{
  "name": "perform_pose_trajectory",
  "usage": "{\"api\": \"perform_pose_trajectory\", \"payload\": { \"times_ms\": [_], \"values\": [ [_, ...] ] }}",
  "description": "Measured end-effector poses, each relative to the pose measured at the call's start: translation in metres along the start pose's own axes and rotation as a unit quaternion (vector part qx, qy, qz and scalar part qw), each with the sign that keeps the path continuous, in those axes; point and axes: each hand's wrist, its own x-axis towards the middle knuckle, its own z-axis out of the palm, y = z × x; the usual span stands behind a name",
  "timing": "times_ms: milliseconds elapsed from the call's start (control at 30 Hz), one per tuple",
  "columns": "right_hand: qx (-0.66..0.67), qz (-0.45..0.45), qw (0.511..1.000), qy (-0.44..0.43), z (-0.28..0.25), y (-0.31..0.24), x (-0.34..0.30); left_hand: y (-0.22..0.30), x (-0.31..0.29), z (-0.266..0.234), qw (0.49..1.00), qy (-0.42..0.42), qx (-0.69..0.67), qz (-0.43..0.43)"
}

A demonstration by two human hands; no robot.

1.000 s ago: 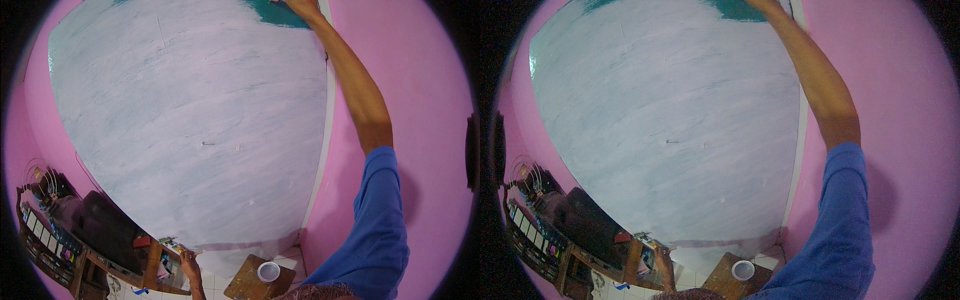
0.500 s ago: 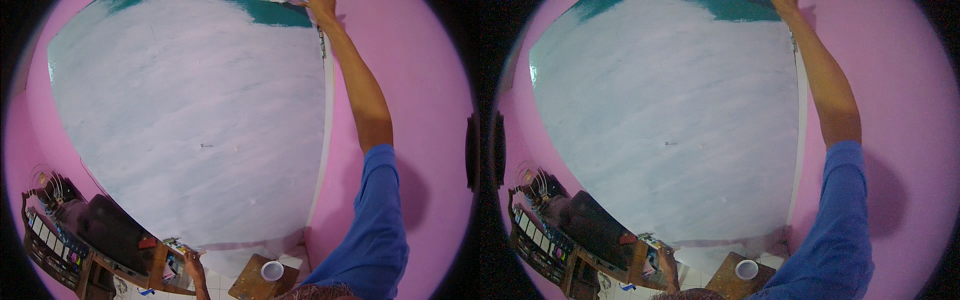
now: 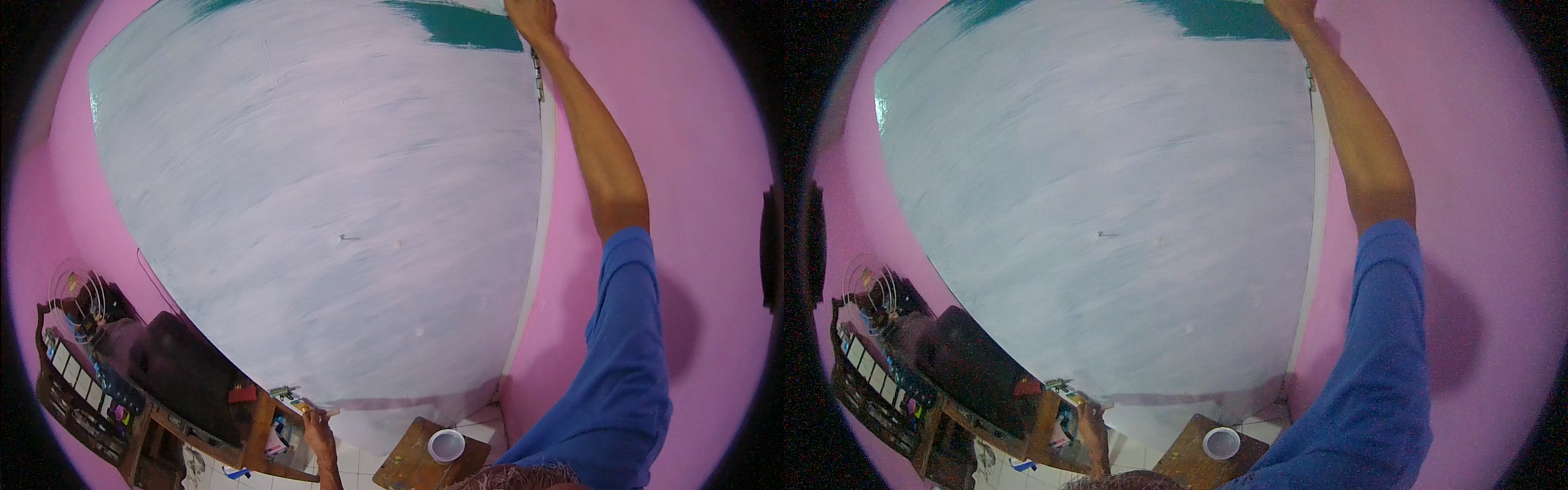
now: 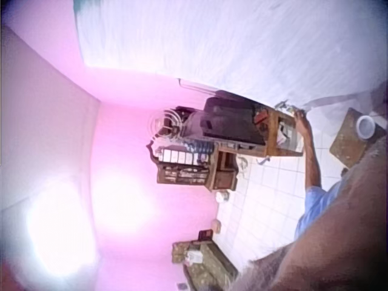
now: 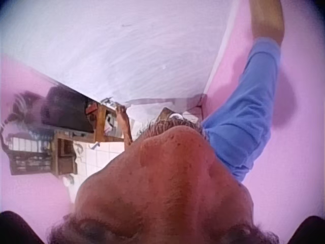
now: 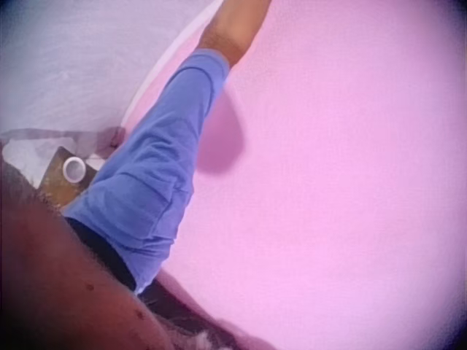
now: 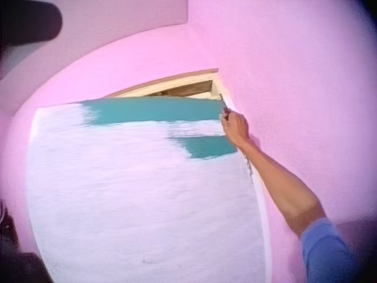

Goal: The person paints a door with green paint using a brush. They repeatedly dip the brush into a container on a small stool and apply paint to the upper section of the door in horizontal strokes.

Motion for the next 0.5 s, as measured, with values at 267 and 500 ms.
{"api": "perform_pose_trajectory", "payload": {
  "times_ms": [267, 500],
  "values": [
    [0.179, 0.042, 0.968, -0.172, -0.014, -0.158, -0.006, -0.023, -0.006, 0.010, 1.000, 0.001, 0.019, 0.011],
    [0.385, 0.185, 0.895, -0.128, -0.029, -0.174, 0.001, -0.028, -0.002, 0.006, 1.000, -0.006, 0.007, 0.016]
  ]
}}
